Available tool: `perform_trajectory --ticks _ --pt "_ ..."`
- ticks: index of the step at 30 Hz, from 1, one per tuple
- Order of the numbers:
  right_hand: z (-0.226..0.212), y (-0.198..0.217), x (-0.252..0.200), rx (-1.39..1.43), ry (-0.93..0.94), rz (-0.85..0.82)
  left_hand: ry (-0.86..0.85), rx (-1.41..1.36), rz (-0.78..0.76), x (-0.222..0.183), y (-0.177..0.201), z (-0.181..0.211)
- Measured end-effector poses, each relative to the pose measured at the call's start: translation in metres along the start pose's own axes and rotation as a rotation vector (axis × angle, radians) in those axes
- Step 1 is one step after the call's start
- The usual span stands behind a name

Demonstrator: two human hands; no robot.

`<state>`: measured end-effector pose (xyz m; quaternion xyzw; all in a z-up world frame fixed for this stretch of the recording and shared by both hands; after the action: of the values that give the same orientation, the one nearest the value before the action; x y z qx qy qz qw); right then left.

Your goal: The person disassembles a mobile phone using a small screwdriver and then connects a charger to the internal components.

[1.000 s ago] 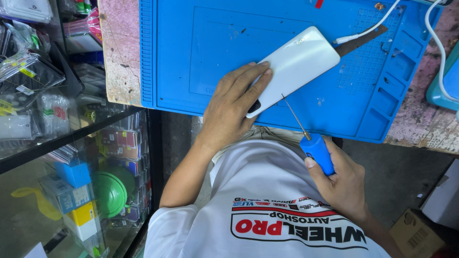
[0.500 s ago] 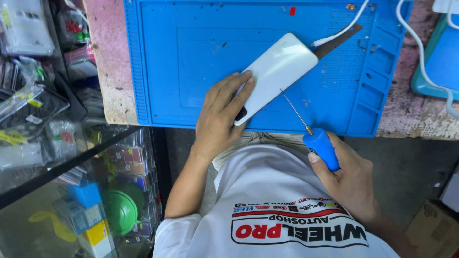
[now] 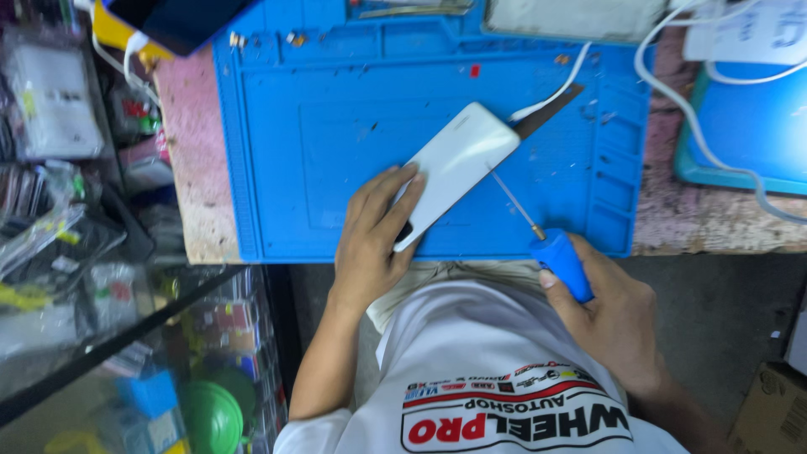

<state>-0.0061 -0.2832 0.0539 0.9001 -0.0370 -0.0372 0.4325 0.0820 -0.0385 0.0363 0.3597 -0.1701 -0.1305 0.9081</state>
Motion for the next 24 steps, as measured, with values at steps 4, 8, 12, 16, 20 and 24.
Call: perform_trajectory --ticks 4,8,12,16,20,24 --pt "0.005 0.002 0.001 0.026 -0.017 0.008 -0.023 -0.036 0.002 0.002 0.000 0.001" --pt "0.005 0.004 0.003 0.018 0.005 0.032 -0.024 -0.033 0.000 0.001 -0.002 -0.001" --pt "0.009 0.007 0.003 0.000 0.005 0.055 -0.014 -0.032 0.002 0.000 -0.003 -0.003" --pt "0.015 0.007 0.004 0.003 -0.046 0.042 -0.013 -0.041 0.010 0.000 -0.004 -0.003" --pt "0.016 0.007 0.005 0.012 -0.053 0.034 -0.001 -0.039 -0.001 -0.001 -0.004 -0.005" --pt "0.016 0.007 0.007 0.019 -0.071 0.023 0.014 -0.053 -0.008 0.000 -0.004 -0.005"
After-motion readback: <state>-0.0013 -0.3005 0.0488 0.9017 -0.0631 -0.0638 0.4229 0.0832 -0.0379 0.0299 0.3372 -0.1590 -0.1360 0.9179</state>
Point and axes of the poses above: each hand's wrist, its own x-axis towards the middle knuckle, its own y-axis out of the back of the hand, z = x × y, the point moved 8 cm from there along x, towards the middle knuckle, and after that the axes turned 1 degree about z, right-handed, at the moved point
